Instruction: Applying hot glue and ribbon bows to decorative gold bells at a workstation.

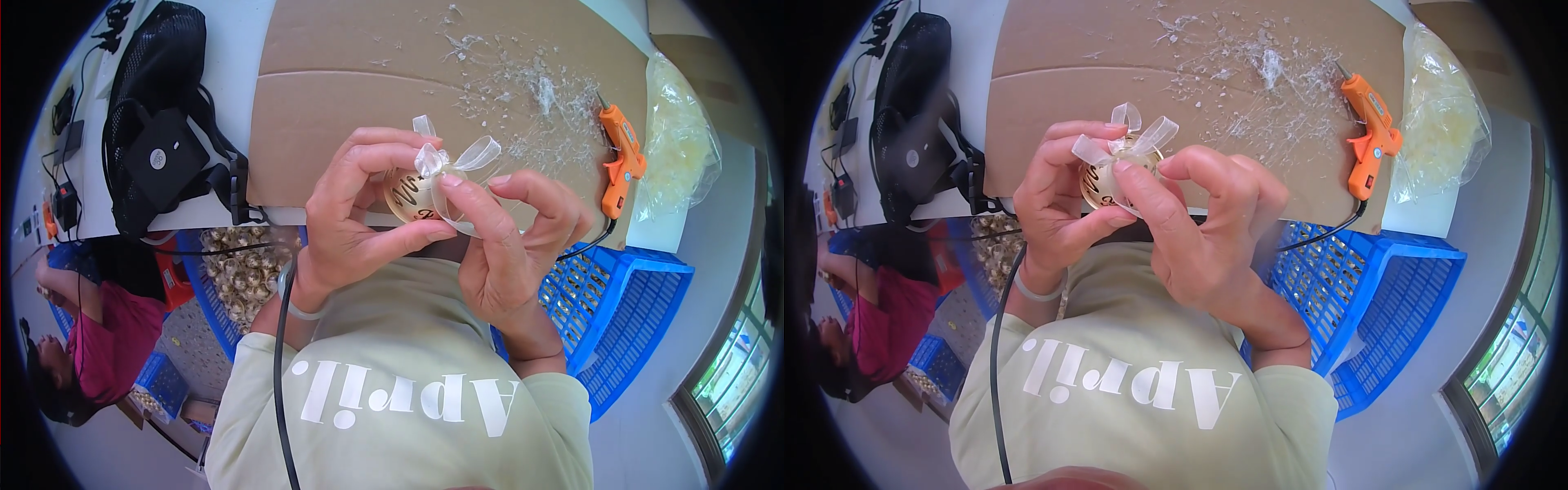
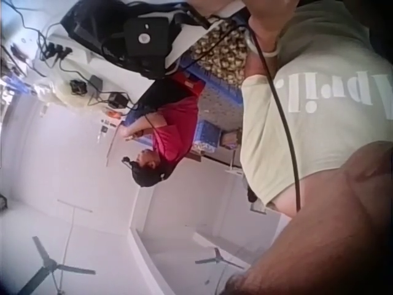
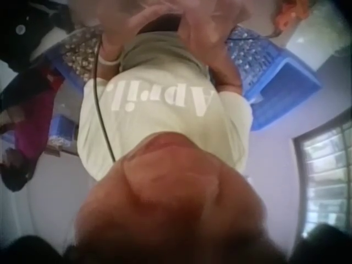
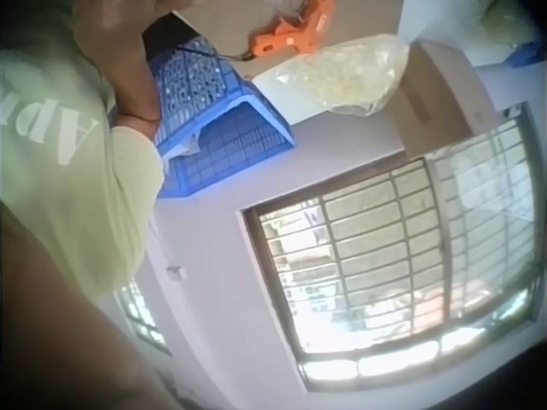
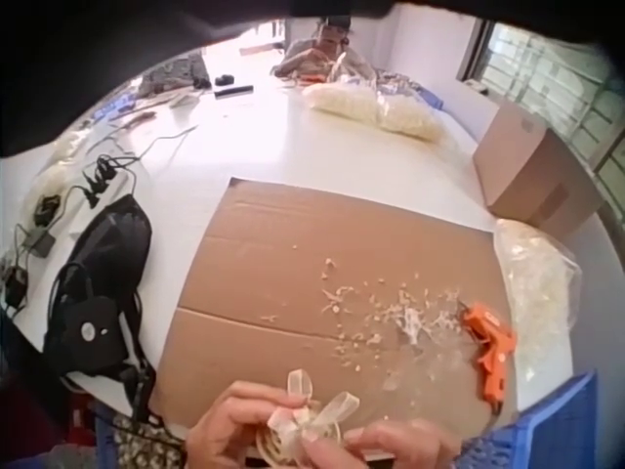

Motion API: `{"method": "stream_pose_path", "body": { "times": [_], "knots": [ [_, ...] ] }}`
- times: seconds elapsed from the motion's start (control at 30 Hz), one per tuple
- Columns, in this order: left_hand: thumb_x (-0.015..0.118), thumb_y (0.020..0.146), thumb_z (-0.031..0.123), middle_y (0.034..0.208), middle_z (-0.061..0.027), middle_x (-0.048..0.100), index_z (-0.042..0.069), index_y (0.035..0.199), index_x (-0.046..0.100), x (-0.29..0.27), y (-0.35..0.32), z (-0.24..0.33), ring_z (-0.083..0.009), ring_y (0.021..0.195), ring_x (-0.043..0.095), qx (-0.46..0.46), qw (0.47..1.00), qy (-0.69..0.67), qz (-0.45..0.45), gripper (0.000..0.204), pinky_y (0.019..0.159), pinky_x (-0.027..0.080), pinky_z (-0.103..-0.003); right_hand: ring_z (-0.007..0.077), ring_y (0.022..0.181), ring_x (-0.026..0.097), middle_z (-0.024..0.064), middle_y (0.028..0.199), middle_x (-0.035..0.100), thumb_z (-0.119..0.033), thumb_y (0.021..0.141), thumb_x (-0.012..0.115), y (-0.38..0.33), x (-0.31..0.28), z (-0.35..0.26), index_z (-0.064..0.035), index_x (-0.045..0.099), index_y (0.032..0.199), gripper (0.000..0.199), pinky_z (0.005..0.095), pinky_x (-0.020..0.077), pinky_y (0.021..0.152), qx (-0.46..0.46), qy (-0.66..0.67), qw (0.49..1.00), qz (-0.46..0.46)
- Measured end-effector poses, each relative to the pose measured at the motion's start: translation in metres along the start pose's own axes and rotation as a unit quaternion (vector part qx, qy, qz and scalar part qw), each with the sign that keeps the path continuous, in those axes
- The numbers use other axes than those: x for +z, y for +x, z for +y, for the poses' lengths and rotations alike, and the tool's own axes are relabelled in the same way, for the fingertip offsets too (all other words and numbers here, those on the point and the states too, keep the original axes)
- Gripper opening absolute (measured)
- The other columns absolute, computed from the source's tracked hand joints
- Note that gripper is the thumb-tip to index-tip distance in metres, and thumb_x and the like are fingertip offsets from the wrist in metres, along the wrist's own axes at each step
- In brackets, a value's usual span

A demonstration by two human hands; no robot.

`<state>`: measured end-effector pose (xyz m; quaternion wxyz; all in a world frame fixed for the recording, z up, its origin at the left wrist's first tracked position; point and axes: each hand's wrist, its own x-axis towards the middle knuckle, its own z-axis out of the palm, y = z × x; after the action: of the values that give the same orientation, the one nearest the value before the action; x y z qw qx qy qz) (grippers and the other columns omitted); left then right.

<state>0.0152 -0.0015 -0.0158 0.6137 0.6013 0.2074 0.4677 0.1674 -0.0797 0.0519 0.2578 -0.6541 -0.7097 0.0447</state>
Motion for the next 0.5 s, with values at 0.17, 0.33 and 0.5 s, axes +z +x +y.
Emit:
{"method": "stream_pose_path", "body": {
  "times": [0.17,0.33,0.5],
  "knots": [
    [0.082,0.069,0.002,0.122,-0.0165,0.051,-0.002,0.113,0.053,-0.0011,0.0003,0.0021,-0.0202,0.109,0.057,-0.001,1.0,0.004,-0.007,0.053,0.086,0.056,-0.03,0.0222,0.103,0.042,0.0038,0.106,0.048,0.009,0.074,0.055,-0.0005,0.0052,-0.0003,-0.0171,0.068,0.109,0.046,0.0321,0.0332,0.09,-0.007,-0.009,1.0,0.011],
    [0.082,0.069,0.002,0.121,-0.0163,0.051,-0.002,0.113,0.054,-0.0032,-0.0008,-0.001,-0.0201,0.109,0.057,-0.003,1.0,0.005,-0.01,0.052,0.085,0.056,-0.029,0.0222,0.102,0.041,0.0046,0.105,0.049,0.009,0.077,0.055,0.0016,0.0076,-0.0012,-0.0148,0.068,0.109,0.042,0.0316,0.0322,0.089,0.016,0.044,0.999,0.016],
    [0.082,0.07,0.002,0.121,-0.016,0.051,-0.001,0.113,0.054,-0.0017,0.002,-0.0005,-0.0198,0.108,0.058,0.004,1.0,0.012,-0.004,0.052,0.084,0.056,-0.029,0.0222,0.101,0.041,0.0059,0.103,0.049,0.008,0.08,0.054,-0.0006,0.0048,0.005,-0.0132,0.067,0.107,0.037,0.031,0.0318,0.088,0.008,0.054,0.998,0.029]
  ]
}}
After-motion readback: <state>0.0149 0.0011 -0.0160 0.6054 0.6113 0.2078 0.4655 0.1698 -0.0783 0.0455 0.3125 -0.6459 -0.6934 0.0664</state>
